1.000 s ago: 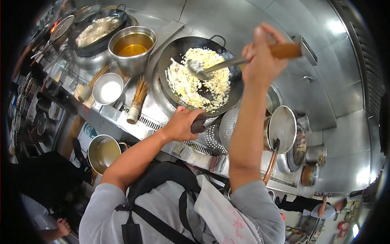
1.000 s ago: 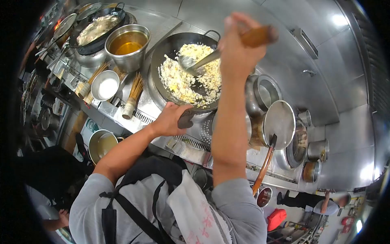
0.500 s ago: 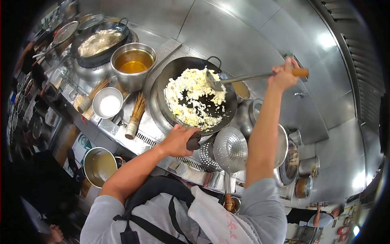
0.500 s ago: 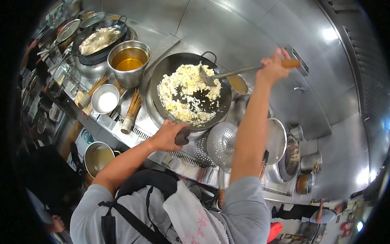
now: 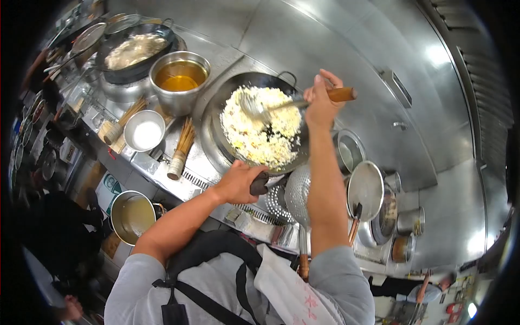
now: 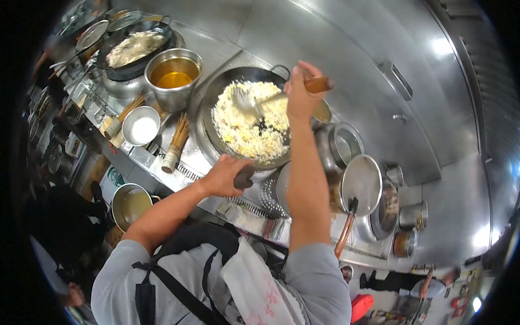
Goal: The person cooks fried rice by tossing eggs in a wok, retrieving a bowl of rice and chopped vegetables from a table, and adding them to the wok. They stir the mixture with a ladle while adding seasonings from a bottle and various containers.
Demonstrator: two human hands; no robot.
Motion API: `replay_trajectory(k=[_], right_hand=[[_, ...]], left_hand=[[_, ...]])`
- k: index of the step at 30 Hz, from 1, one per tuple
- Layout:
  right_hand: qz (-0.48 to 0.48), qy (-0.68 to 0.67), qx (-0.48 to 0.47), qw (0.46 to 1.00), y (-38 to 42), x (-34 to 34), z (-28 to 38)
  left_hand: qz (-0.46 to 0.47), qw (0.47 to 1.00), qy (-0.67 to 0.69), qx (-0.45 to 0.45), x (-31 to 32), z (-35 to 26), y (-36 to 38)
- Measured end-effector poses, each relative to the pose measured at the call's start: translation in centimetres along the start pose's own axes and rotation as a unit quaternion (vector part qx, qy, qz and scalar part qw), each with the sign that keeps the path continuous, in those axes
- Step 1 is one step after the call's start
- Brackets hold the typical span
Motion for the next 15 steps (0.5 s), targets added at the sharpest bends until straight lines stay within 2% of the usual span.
replay_trajectory(k=[1,4,5,7,8,10,13,14,15], right_hand=[[0.054,0.070,0.029,0.996,-0.6,0.4,0.9],[0.045,0.113,0.044,0.992,-1.2,2.2,7.8],[0.048,0.114,0.046,0.991,-1.2,2.0,10.1],[0.131,0.069,-0.003,0.989,1.1,0.6,14.2],[0.126,0.069,0.001,0.990,0.3,0.3,11.1],[-0.052,0.060,0.028,0.996,-2.8,-1.7,3.0],[-0.101,0.067,-0.039,0.992,-2.8,0.2,4.8],[-0.100,0.067,-0.041,0.992,-1.5,0.5,5.2],[-0.074,0.070,-0.089,0.991,1.1,0.4,6.2]], left_hand=[[-0.010,1.000,0.011,0.008,0.1,0.3,0.1],[-0.011,1.000,0.009,0.015,0.0,-0.7,0.0],[-0.005,1.000,0.011,0.005,0.0,-0.6,-0.1],[-0.023,1.000,0.015,0.002,0.4,-0.3,0.2],[-0.037,0.999,0.015,0.013,0.3,-0.3,0.1],[-0.023,0.999,0.011,0.027,0.4,-0.7,-0.1],[-0.037,0.999,0.007,0.037,0.1,-0.3,0.0],[-0.038,0.999,0.007,0.038,0.2,-0.2,-0.3],[-0.030,0.999,0.020,0.025,0.6,-0.2,-0.1]])
Point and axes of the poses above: each hand's wrist, its own y-axis away from the middle knuckle, its own x-axis out of the palm, z = x × y, the point moved 4 cm from there along -y, towards the middle knuckle, and after that the axes turned 15 degrees about -z, right-handed, at the moved point
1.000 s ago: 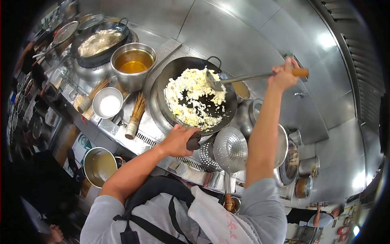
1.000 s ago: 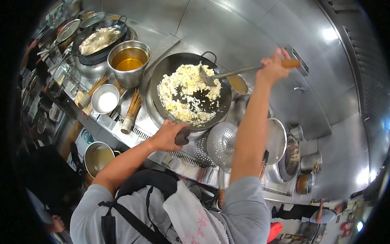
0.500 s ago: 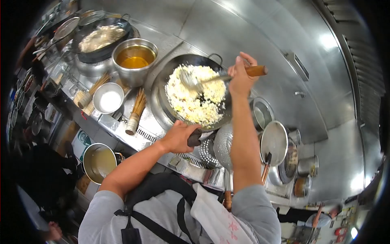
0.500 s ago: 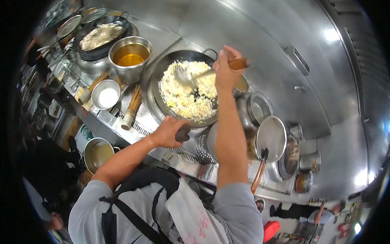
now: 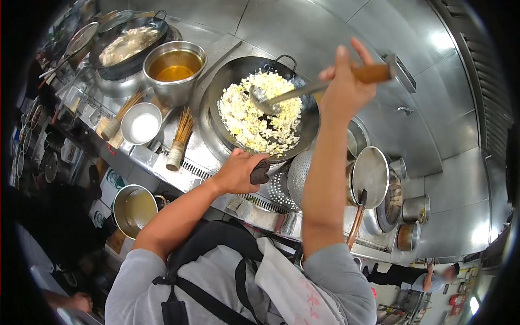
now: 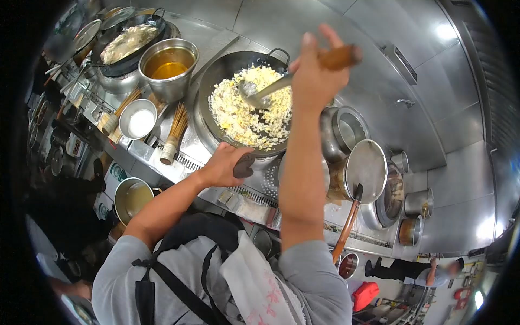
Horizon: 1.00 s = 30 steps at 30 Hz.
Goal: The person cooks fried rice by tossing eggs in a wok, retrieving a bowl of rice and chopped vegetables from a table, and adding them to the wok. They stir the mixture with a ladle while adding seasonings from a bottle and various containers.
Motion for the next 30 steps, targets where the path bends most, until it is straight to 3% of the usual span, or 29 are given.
replay_trajectory(k=[1,2,4,5,6,8,10,12,14,17,19,21,24,26,28,30], right_hand=[[0.022,-0.006,-0.051,0.998,1.8,0.1,0.9],[0.040,0.016,0.036,0.998,2.7,0.0,-3.6],[0.070,0.000,0.011,0.998,0.4,-0.5,-7.0],[0.103,-0.016,-0.009,0.995,-0.6,-0.7,-7.3],[0.113,0.040,-0.065,0.991,-1.0,-1.5,-5.7],[0.126,0.053,-0.045,0.990,0.0,-3.0,-3.9],[0.104,0.094,-0.045,0.989,-2.9,-4.1,-5.8],[0.011,-0.012,0.052,0.999,-8.9,-3.8,-4.9],[-0.090,-0.053,0.012,0.994,-12.6,-4.6,-1.9],[-0.030,-0.103,-0.011,0.994,-9.8,-6.5,-5.2],[0.014,-0.053,0.039,0.998,-4.6,-4.3,-8.4],[0.086,-0.018,0.204,0.975,-5.3,-0.2,-6.1],[0.094,0.006,0.137,0.986,-5.9,2.5,-1.4],[0.049,-0.141,0.040,0.988,-5.4,1.4,0.1],[0.030,-0.135,0.035,0.990,-1.8,0.2,-6.5],[0.012,-0.138,0.025,0.990,-0.2,0.7,-6.4]], left_hand=[[0.007,1.000,0.010,-0.012,0.0,0.1,0.1],[-0.002,1.000,-0.013,0.011,-0.5,-0.4,0.1],[0.014,1.000,-0.007,0.000,-0.6,-0.4,-0.2],[0.029,0.999,-0.002,-0.017,-0.7,-0.3,0.0],[0.001,1.000,-0.023,0.022,-0.2,0.5,0.3],[-0.005,1.000,-0.010,0.002,-0.6,-0.2,-0.2],[0.005,1.000,-0.003,0.001,-0.3,-0.5,0.2],[-0.018,1.000,-0.013,0.013,-0.5,-0.3,0.2],[-0.013,1.000,-0.013,0.004,-0.5,-0.3,-0.1],[-0.010,1.000,-0.012,-0.010,-0.3,-0.1,0.0],[-0.005,1.000,-0.016,-0.003,-0.2,0.0,0.1],[-0.003,1.000,-0.021,-0.001,-0.1,0.2,0.2],[0.012,1.000,-0.016,-0.001,-0.8,-0.3,-0.4],[0.014,1.000,-0.005,-0.013,-0.1,-0.4,0.3],[0.019,0.999,-0.022,-0.014,-0.2,-0.4,0.1],[0.031,0.999,-0.013,-0.016,-0.5,-0.5,0.2]])
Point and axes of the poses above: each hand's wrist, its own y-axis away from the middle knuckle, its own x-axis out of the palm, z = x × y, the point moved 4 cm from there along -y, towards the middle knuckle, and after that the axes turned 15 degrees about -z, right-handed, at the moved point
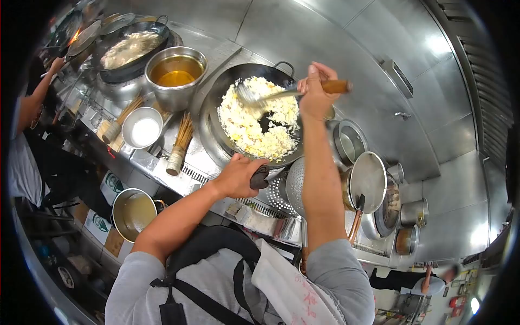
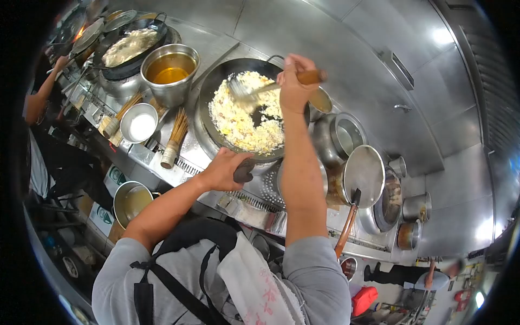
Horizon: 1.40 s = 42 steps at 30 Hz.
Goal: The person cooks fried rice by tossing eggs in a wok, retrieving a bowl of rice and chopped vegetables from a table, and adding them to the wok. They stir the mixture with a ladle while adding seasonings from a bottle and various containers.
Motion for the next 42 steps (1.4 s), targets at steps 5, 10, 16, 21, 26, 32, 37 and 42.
replay_trajectory(k=[5,10,16,21,26,32,37,42], right_hand=[[0.158,0.155,0.094,0.971,-0.8,4.0,6.2],[0.157,0.031,0.011,0.987,4.1,-0.7,3.3],[0.197,0.209,0.034,0.957,0.7,0.7,11.1],[0.061,0.071,0.145,0.985,-1.3,-2.4,4.7],[0.005,0.069,0.070,0.995,1.1,1.1,10.6],[0.054,0.117,0.052,0.990,-0.7,-0.9,0.9],[0.090,0.223,-0.018,0.971,-2.8,-3.6,2.8],[-0.088,0.045,0.017,0.995,-11.1,-5.5,4.6]], left_hand=[[-0.014,1.000,0.005,0.004,0.2,-0.1,-0.2],[0.001,1.000,0.004,-0.007,0.0,-0.3,-0.5],[-0.005,1.000,0.023,-0.013,0.4,0.1,-0.5],[0.010,1.000,0.006,-0.013,0.5,-0.4,-0.2],[-0.030,0.999,0.007,0.008,0.5,0.0,-0.4],[-0.036,0.999,-0.004,0.011,0.4,0.2,-0.4],[-0.026,0.999,0.002,-0.022,0.6,-0.2,-0.4],[-0.030,0.999,-0.012,-0.021,0.6,-0.2,-0.2]])
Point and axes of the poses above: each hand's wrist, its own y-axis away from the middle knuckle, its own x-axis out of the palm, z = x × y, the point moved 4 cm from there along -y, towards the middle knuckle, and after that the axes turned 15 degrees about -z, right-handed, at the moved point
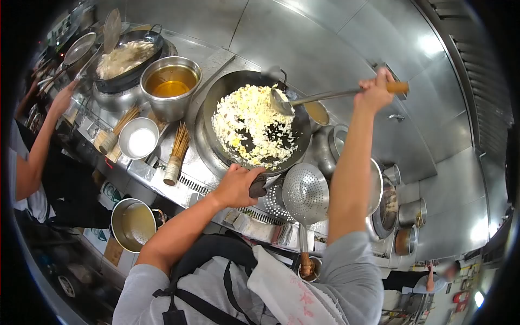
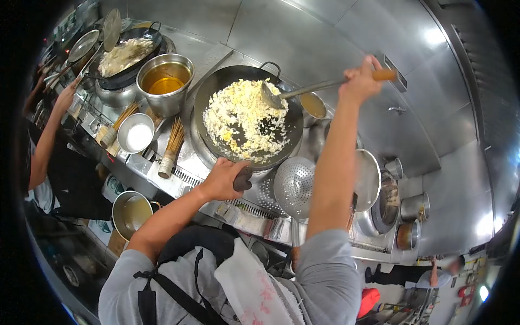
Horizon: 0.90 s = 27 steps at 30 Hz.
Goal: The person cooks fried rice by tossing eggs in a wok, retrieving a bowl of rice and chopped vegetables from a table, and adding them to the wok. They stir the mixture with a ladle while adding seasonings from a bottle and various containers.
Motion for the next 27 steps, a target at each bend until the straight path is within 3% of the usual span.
replay_trajectory(k=[1,2,4,6,7,9,11,14,16,17,21,23,24,25,27], right_hand=[[-0.041,-0.042,-0.022,0.998,0.4,0.0,1.2],[0.045,-0.032,-0.062,0.997,1.5,-1.3,-1.9],[0.119,0.005,-0.005,0.993,7.8,-1.0,-6.9],[0.152,0.078,0.144,0.975,7.8,3.4,-4.8],[0.164,0.109,0.128,0.972,7.9,4.9,-2.6],[0.187,0.127,0.096,0.970,7.3,7.5,0.0],[0.136,0.007,-0.023,0.990,7.3,6.5,2.2],[0.068,-0.034,-0.023,0.997,11.3,2.5,-4.7],[0.193,0.040,0.028,0.980,13.2,2.7,-4.7],[0.252,0.093,0.045,0.962,13.2,3.7,-2.8],[0.234,0.141,0.092,0.958,11.3,5.5,4.7],[0.299,-0.005,-0.003,0.954,12.6,3.7,8.6],[0.214,0.054,0.103,0.970,12.0,3.1,6.0],[0.208,0.054,0.103,0.971,11.1,3.5,2.8],[0.076,0.067,0.085,0.991,9.0,3.7,-2.8]], left_hand=[[-0.008,1.000,0.002,-0.002,0.1,0.1,-0.2],[-0.014,1.000,0.001,0.005,0.0,0.2,-0.2],[-0.008,1.000,0.001,0.011,0.1,0.2,0.4],[-0.029,0.998,0.013,0.052,-0.4,0.1,0.0],[0.023,1.000,0.008,0.010,-0.1,0.3,-0.1],[0.002,0.999,0.024,0.027,-0.3,0.0,-0.1],[-0.003,1.000,0.019,0.022,-0.1,0.0,-0.2],[-0.001,1.000,0.010,0.015,0.0,-0.4,0.4],[-0.012,1.000,0.002,0.019,-0.7,-0.2,-0.7],[-0.011,1.000,-0.003,0.013,-0.7,-0.3,-0.8],[0.011,1.000,0.005,0.005,-0.1,0.0,-0.3],[-0.012,1.000,0.015,0.025,0.2,0.2,0.1],[-0.001,1.000,0.017,0.018,0.1,0.1,0.0],[0.005,1.000,0.017,0.019,-0.1,-0.1,0.0],[0.026,1.000,-0.009,0.003,-0.3,-0.4,-0.1]])
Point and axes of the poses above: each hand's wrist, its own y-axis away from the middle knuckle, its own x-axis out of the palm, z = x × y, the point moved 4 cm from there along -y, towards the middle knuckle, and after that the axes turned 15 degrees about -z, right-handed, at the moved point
